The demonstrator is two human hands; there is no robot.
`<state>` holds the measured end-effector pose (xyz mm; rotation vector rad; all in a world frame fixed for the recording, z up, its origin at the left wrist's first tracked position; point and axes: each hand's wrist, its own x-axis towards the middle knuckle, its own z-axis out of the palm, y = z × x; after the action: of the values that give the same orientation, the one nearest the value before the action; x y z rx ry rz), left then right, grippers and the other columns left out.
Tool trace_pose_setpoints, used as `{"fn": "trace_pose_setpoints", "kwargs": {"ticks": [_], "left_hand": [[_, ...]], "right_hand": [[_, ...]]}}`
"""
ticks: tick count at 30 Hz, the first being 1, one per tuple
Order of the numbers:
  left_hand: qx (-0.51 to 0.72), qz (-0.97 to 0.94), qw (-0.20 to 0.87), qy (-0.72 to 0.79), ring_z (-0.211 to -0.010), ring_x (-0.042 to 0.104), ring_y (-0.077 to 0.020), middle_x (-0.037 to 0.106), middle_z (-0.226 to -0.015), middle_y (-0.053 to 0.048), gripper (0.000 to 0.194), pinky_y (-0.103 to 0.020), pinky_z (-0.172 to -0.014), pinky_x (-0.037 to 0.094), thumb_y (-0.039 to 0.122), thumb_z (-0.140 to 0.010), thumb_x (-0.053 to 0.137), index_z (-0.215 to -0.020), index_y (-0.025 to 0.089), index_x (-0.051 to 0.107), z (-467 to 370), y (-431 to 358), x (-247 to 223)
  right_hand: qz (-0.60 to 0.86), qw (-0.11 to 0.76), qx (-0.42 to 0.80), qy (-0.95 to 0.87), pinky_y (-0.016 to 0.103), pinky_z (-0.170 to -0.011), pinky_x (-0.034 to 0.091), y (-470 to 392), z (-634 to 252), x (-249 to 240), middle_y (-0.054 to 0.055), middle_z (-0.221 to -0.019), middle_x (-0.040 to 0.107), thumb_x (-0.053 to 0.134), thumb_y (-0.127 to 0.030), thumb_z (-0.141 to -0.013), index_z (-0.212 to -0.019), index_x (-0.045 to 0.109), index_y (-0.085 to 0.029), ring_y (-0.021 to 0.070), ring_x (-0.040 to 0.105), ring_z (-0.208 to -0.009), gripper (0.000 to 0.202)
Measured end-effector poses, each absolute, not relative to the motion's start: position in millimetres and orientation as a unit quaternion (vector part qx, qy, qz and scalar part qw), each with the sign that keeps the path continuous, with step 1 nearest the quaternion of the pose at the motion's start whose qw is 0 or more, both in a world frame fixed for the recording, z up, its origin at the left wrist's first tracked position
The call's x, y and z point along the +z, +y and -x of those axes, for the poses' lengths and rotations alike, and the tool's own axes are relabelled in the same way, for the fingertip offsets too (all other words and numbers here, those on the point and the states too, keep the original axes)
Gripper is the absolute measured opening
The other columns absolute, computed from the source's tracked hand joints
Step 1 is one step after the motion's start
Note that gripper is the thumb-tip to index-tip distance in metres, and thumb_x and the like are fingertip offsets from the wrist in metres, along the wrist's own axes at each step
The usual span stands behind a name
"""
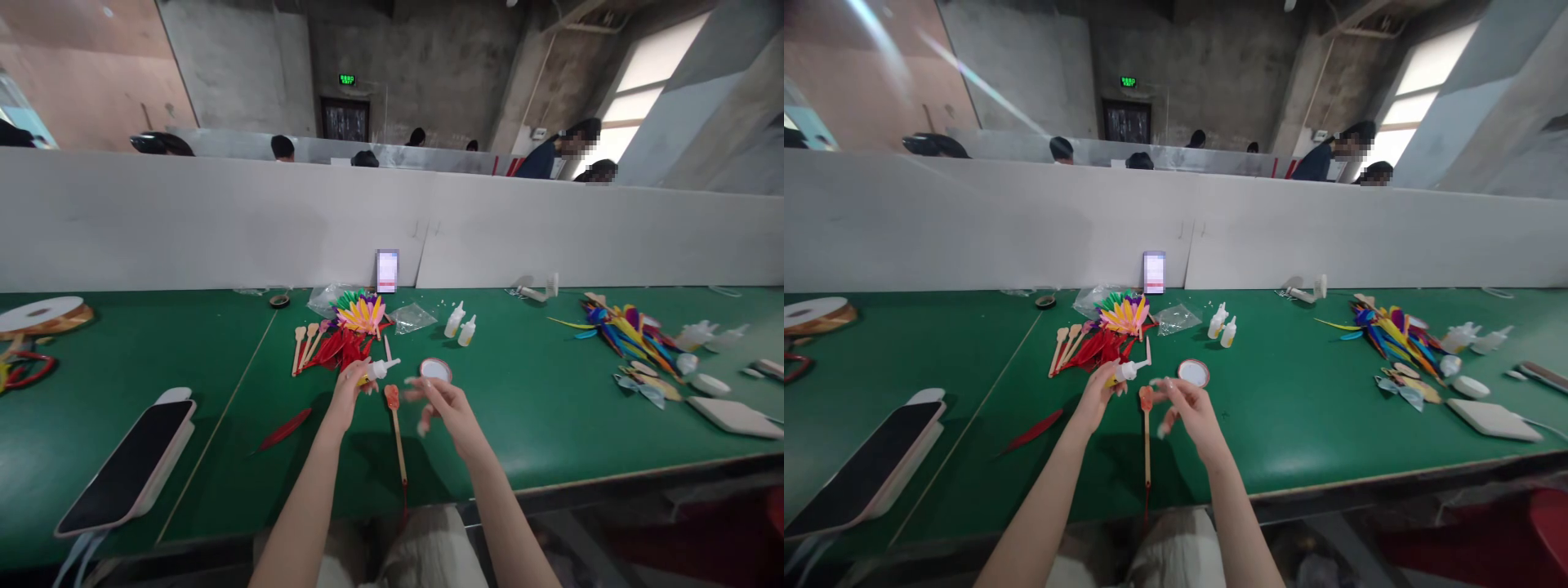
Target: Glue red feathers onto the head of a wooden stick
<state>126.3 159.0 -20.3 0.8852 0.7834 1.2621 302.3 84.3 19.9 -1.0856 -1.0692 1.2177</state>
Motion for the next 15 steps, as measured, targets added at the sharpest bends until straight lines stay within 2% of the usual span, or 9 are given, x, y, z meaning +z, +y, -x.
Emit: {"fn": "trace_pose_setpoints", "kwargs": {"ticks": [2,4,6,8,10,12,15], "left_hand": [[0.557,-0.384,0.649,0.347,-0.051,0.052,-0.0092,0.057,-0.059,0.002,0.024,-0.022,-0.05,0.036,0.038,-0.069,0.065,-0.075,0.015,0.06,-125.5,159.2,-20.1],[0.556,-0.38,0.654,0.345,-0.051,0.051,-0.0097,0.056,-0.057,0.002,0.026,-0.022,-0.05,0.036,0.038,-0.069,0.065,-0.078,0.015,0.06,-124.7,159.7,-20.6],[0.554,-0.381,0.658,0.339,-0.051,0.051,-0.0099,0.056,-0.056,0.002,0.026,-0.022,-0.051,0.036,0.039,-0.07,0.064,-0.079,0.015,0.06,-124.4,160.0,-21.3],[0.553,-0.391,0.658,0.329,-0.053,0.051,-0.0098,0.057,-0.059,0.002,0.024,-0.022,-0.051,0.035,0.038,-0.072,0.063,-0.078,0.015,0.059,-124.9,159.4,-21.1],[0.552,-0.41,0.652,0.319,-0.054,0.051,-0.0097,0.058,-0.061,0.001,0.023,-0.021,-0.051,0.035,0.038,-0.073,0.064,-0.076,0.016,0.058,-125.9,158.0,-19.6],[0.549,-0.429,0.646,0.313,-0.055,0.052,-0.0102,0.059,-0.06,0.0,0.024,-0.021,-0.051,0.035,0.039,-0.072,0.065,-0.073,0.016,0.058,-127.0,156.2,-16.8],[0.548,-0.431,0.645,0.312,-0.053,0.052,-0.0104,0.058,-0.06,0.0,0.025,-0.022,-0.051,0.036,0.039,-0.068,0.067,-0.069,0.016,0.058,-128.0,153.9,-12.4]], "right_hand": [[0.48,0.559,0.509,-0.444,0.018,-0.027,0.029,84.5,-303.5,20.2,-0.005,-0.037,0.049,0.058,-0.054,-0.076,-0.089,0.069,-0.014,0.0061,0.037,-0.025,0.044],[0.489,0.588,0.485,-0.423,0.019,-0.028,0.031,84.6,-305.9,19.0,-0.003,-0.042,0.054,0.06,-0.053,-0.075,-0.088,0.068,-0.013,0.0058,0.038,-0.027,0.043],[0.487,0.608,0.468,-0.417,0.023,-0.039,0.045,84.6,-308.2,15.6,0.002,-0.06,0.066,0.063,-0.05,-0.073,-0.091,0.068,-0.015,0.0084,0.049,-0.036,0.04],[0.494,0.612,0.445,-0.429,0.03,-0.056,0.053,84.6,-310.2,10.9,0.006,-0.075,0.07,0.066,-0.047,-0.072,-0.088,0.068,-0.016,0.0145,0.061,-0.053,0.035],[0.511,0.62,0.386,-0.454,0.035,-0.069,0.054,84.8,-311.8,6.6,0.008,-0.082,0.069,0.065,-0.046,-0.073,-0.081,0.07,-0.018,0.0213,0.064,-0.074,0.03],[0.52,0.63,0.304,-0.49,0.038,-0.079,0.051,85.7,-312.9,4.5,0.01,-0.09,0.067,0.063,-0.045,-0.075,-0.077,0.071,-0.019,0.0249,0.061,-0.09,0.027],[0.511,0.612,0.23,-0.558,0.041,-0.09,0.045,89.3,-311.8,5.8,0.01,-0.107,0.06,0.064,-0.039,-0.076,-0.088,0.071,-0.022,0.0258,0.053,-0.106,0.022]]}}
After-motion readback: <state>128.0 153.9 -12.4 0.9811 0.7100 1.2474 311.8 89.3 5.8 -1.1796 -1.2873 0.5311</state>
